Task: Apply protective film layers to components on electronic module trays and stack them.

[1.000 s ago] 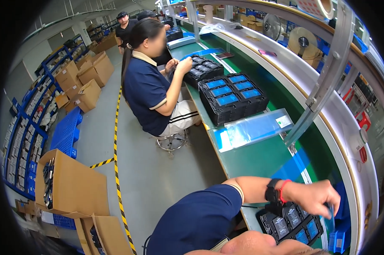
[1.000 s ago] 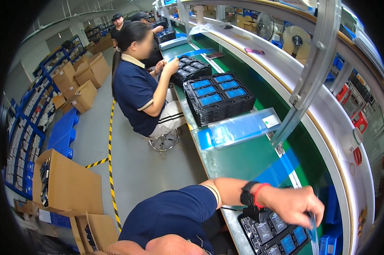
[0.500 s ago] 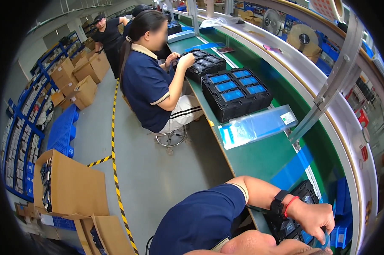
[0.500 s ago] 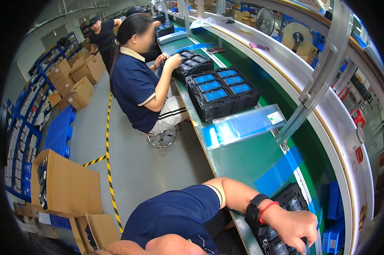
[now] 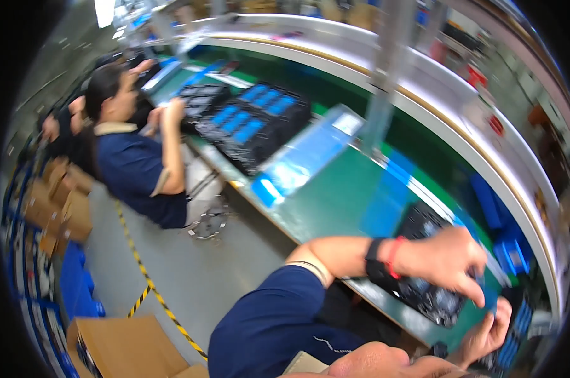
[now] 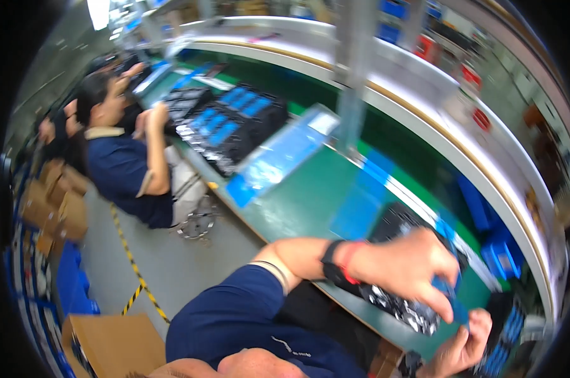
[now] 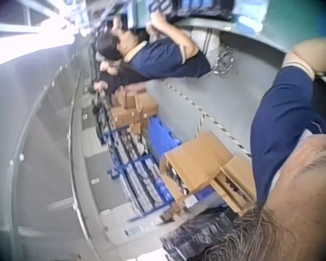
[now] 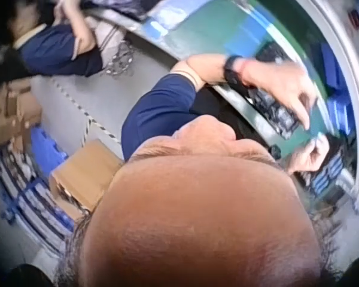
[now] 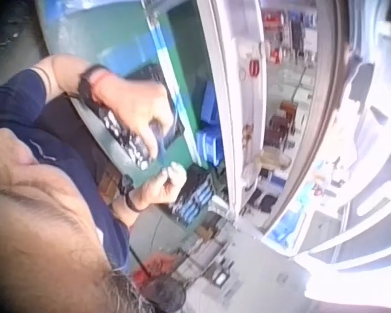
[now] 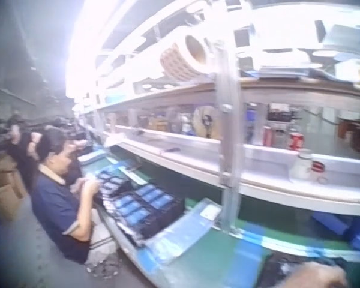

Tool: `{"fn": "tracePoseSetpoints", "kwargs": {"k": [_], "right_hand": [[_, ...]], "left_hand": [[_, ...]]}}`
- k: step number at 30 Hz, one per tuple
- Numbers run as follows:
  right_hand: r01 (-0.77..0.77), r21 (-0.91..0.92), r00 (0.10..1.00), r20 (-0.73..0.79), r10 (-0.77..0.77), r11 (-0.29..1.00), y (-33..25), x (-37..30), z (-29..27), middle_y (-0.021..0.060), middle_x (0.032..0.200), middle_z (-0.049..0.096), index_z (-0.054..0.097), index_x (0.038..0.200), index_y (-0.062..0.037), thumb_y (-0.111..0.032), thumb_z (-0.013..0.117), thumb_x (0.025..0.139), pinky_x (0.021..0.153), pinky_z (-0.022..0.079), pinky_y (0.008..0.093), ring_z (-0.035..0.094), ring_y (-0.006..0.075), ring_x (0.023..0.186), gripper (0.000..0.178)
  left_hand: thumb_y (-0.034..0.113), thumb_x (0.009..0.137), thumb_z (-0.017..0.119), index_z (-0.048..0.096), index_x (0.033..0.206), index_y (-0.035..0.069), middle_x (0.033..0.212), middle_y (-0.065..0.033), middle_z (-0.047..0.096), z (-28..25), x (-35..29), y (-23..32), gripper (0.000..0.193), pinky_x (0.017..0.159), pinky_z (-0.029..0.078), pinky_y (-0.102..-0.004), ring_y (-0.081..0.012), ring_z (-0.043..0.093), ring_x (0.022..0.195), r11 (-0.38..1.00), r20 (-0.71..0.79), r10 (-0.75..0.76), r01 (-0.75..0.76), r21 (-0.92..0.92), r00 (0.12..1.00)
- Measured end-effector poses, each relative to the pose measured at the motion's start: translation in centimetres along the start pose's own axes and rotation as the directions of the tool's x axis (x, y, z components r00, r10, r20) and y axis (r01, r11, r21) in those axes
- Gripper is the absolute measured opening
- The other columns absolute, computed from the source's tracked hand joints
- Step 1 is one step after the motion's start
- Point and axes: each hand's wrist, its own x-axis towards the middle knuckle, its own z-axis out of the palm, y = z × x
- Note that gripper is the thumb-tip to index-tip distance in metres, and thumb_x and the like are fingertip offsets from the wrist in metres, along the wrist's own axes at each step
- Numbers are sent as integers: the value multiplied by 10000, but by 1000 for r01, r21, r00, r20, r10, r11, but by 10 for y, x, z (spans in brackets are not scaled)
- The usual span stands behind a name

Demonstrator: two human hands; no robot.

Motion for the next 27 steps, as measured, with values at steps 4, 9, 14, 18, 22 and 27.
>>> {"fn": "tracePoseSetpoints", "kwargs": {"k": [4, 9, 14, 18, 22, 27], "right_hand": [[-93, 241, 964, -223, 148, 966, -2, 12, 3, 130, 982, 529, 503, 959, -31, -48, 534, 888, 686, 457, 288, 534, 187, 794, 80], [-656, 238, 729, -43, 683, 716, 11, -3, -10, 35, 746, 554, 528, 901, -25, -71, 580, 877, 439, 425, 213, 515, 89, 504, 73], [-845, 130, 533, 137, 835, 518, 48, -16, -13, -16, 594, 511, 547, 784, -41, -70, 644, 838, 353, 349, 180, 438, 41, 416, 114], [-898, 2, 429, 221, 876, 439, 62, -16, -22, -22, 572, 509, 558, 757, -35, -82, 675, 817, 334, 316, 180, 412, 33, 395, 139], [-913, -81, 358, 314, 879, 400, 74, -14, -26, -20, 535, 505, 561, 737, -18, -76, 679, 806, 327, 285, 188, 389, 34, 370, 148], [-914, -78, 348, 354, 868, 399, 80, -14, -28, -20, 579, 542, 566, 731, -39, -68, 699, 790, 312, 298, 178, 397, 24, 363, 148]], "left_hand": [[375, 617, 817, 671, 815, 2, 791, -93, 663, -46, 9, -7, 447, 578, 484, -278, -153, 615, 653, 969, -84, -239, 243, 47, 967], [302, 945, 482, 578, 1037, -56, 1002, -139, 620, -101, 9, -13, 382, 708, 559, -316, -244, 656, 834, 968, -323, -233, 188, -164, 917], [41, 864, 596, 565, 1061, -62, 855, -113, 656, -121, 5, -8, 225, 570, 534, -223, -203, 676, 758, 927, -430, -361, 265, -267, 828], [27, 872, 577, 539, 1119, -64, 836, -110, 652, -122, -1, -7, 265, 530, 511, -201, -159, 657, 708, 940, -366, -335, 279, -198, 868], [20, 886, 554, 502, 1185, -66, 827, -112, 651, -117, 2, -7, 315, 522, 503, -183, -124, 636, 673, 939, -319, -343, 314, -140, 884], [26, 891, 550, 503, 1189, -58, 800, -103, 648, -115, 4, -8, 313, 522, 494, -181, -118, 633, 663, 936, -312, -352, 334, -111, 882]]}}
